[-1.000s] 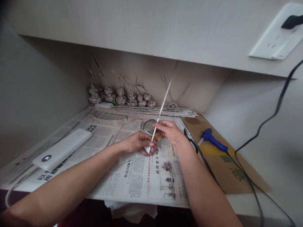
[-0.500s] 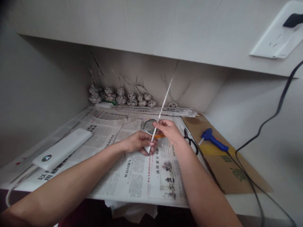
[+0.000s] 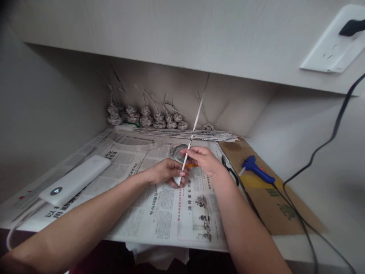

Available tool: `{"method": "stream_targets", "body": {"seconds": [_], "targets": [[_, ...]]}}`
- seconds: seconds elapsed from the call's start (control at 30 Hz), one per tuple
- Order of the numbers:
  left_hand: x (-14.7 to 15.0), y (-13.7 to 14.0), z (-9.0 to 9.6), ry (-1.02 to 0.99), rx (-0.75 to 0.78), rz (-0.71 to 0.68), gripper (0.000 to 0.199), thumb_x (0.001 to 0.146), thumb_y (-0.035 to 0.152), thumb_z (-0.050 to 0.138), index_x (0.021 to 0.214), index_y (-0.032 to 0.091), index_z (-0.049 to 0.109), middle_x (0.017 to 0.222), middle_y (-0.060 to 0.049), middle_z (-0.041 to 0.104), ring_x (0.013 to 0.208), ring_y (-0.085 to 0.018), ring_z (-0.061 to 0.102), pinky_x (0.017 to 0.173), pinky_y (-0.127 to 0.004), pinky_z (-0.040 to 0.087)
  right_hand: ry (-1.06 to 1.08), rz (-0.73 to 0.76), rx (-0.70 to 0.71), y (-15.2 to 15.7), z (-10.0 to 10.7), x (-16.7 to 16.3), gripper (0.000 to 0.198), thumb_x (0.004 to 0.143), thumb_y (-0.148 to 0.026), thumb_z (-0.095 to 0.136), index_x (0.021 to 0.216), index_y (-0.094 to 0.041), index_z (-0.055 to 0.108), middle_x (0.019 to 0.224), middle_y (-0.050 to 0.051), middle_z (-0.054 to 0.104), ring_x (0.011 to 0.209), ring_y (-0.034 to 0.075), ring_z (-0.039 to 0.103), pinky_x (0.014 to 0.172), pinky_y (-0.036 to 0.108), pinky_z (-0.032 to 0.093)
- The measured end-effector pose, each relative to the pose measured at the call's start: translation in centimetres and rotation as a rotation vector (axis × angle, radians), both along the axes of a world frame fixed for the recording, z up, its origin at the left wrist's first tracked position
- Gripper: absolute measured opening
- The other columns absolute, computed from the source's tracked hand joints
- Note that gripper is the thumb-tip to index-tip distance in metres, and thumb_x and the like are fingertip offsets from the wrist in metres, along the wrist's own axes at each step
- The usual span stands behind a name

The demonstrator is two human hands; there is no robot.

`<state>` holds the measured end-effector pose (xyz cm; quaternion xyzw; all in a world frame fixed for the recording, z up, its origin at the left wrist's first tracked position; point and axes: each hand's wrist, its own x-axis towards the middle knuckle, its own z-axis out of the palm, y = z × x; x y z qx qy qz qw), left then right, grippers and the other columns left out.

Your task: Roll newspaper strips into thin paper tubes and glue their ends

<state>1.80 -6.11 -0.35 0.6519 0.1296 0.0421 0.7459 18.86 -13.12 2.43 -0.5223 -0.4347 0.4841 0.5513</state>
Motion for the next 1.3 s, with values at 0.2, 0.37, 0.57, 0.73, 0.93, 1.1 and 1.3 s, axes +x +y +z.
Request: {"method": "stream_targets", "body": {"seconds": [0.2, 0.37, 0.57, 0.73, 0.93, 1.1, 1.3], "targets": [[0.05, 0.16, 0.04, 0.021, 0.024, 0.010, 0.039, 0.069, 0.044, 0.069, 0.088, 0.011, 0.062, 0.074, -0.007, 0.064, 0.068, -0.016, 0.063, 0.059, -0.028, 0.050, -0.013, -0.111, 0.055, 0.07, -0.02, 0.09, 0.024, 0.069, -0.040, 0.073, 0.081, -0.019, 0.069, 0.085, 0.004, 0.066, 0.083, 0.017, 0.060, 0.067, 0.027, 0.049], [0.03, 0.20, 0.32, 0.042, -0.008, 0.042, 0.043, 0.066, 0.044, 0.072, 0.092, 0.010, 0.062, 0.075, -0.007, 0.064, 0.068, -0.016, 0.063, 0.058, -0.029, 0.050, -0.051, -0.130, 0.035, 0.29, -0.26, 0.15, 0.026, 0.065, -0.040, 0.076, 0.076, -0.018, 0.069, 0.082, 0.004, 0.067, 0.076, 0.015, 0.060, 0.068, 0.029, 0.049], [-0.05, 0.29, 0.55, 0.044, -0.014, 0.056, 0.046, 0.063, 0.045, 0.073, 0.090, 0.009, 0.063, 0.073, -0.007, 0.064, 0.066, -0.016, 0.063, 0.058, -0.030, 0.050, -0.012, -0.080, 0.024, 0.30, -0.25, 0.20, 0.027, 0.069, -0.041, 0.072, 0.083, -0.018, 0.070, 0.086, 0.005, 0.067, 0.080, 0.016, 0.061, 0.063, 0.025, 0.049], [-0.13, 0.35, 0.55, 0.027, -0.011, 0.025, 0.047, 0.063, 0.046, 0.073, 0.090, 0.010, 0.063, 0.074, -0.008, 0.065, 0.066, -0.017, 0.063, 0.058, -0.030, 0.051, 0.039, -0.066, -0.011, 0.16, -0.35, 0.32, 0.025, 0.066, -0.037, 0.075, 0.078, -0.016, 0.069, 0.079, 0.004, 0.067, 0.072, 0.015, 0.062, 0.064, 0.028, 0.051], [-0.17, 0.28, 0.64, 0.011, -0.011, 0.034, 0.045, 0.064, 0.046, 0.072, 0.089, 0.009, 0.064, 0.073, -0.009, 0.065, 0.065, -0.017, 0.063, 0.056, -0.029, 0.051, -0.018, -0.061, -0.005, 0.41, -0.56, 0.24, 0.028, 0.067, -0.039, 0.074, 0.081, -0.016, 0.069, 0.083, 0.004, 0.068, 0.076, 0.016, 0.062, 0.064, 0.027, 0.050], [-0.22, 0.14, 0.89, 0.037, -0.007, 0.058, 0.042, 0.064, 0.041, 0.073, 0.090, 0.010, 0.065, 0.074, -0.009, 0.065, 0.066, -0.017, 0.063, 0.056, -0.030, 0.051, -0.133, -0.199, 0.028, 0.58, -0.62, 0.13, 0.026, 0.063, -0.039, 0.076, 0.066, -0.016, 0.065, 0.073, 0.001, 0.066, 0.061, 0.010, 0.058, 0.057, 0.022, 0.046], [-0.30, 0.50, 0.43, -0.027, -0.003, -0.023, 0.036, 0.072, 0.040, 0.068, 0.091, 0.011, 0.064, 0.079, -0.010, 0.066, 0.073, -0.020, 0.065, 0.059, -0.031, 0.053, 0.000, 0.107, -0.013, -0.17, -0.28, 0.18, 0.031, 0.073, -0.038, 0.069, 0.096, -0.017, 0.069, 0.090, 0.006, 0.067, 0.077, 0.016, 0.062, 0.065, 0.028, 0.051]]}}
